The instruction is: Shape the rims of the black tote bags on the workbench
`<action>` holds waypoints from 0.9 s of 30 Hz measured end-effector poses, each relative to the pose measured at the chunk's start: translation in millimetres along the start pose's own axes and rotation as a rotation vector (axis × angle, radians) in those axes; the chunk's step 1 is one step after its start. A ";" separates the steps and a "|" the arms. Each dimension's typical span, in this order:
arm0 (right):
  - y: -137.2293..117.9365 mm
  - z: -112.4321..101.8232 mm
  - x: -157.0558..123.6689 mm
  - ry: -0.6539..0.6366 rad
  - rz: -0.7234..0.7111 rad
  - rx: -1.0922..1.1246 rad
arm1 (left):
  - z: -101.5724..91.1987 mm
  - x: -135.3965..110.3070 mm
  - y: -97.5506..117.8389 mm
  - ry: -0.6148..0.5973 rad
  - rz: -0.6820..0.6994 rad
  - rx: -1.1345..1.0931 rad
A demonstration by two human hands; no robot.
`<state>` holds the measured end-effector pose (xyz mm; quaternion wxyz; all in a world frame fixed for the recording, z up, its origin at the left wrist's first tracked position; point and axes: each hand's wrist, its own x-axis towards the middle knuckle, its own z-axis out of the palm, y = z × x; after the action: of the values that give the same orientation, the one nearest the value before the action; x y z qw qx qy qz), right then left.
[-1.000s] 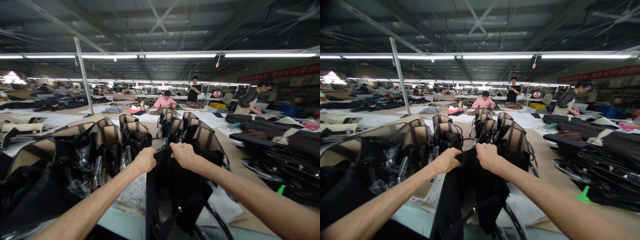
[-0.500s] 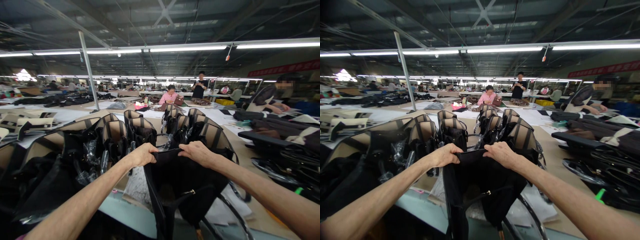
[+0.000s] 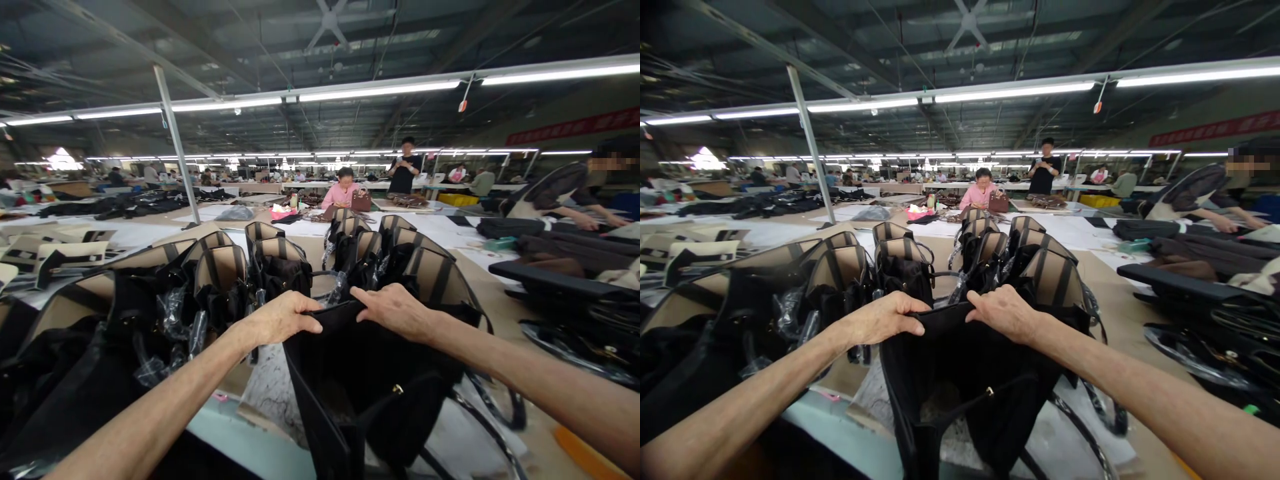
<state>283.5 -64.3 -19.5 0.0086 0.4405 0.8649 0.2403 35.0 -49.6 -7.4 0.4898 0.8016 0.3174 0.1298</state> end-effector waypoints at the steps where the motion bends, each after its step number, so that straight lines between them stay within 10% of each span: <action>1: -1.3 -0.8 0.1 0.046 -0.037 -0.015 | 1.5 -0.6 1.1 0.008 0.013 0.014; 6: -5.6 -8.3 -0.5 0.198 -0.224 -0.103 | 7.7 -4.1 3.5 0.108 0.050 0.179; 27: -13.6 -14.4 13.5 0.207 -0.180 0.177 | 11.9 -9.7 10.2 0.211 0.006 0.410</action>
<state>261.7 -66.6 -9.9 -0.0982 0.3333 0.9149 0.2055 37.7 -67.4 -3.4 0.2805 0.8671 0.3844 0.1471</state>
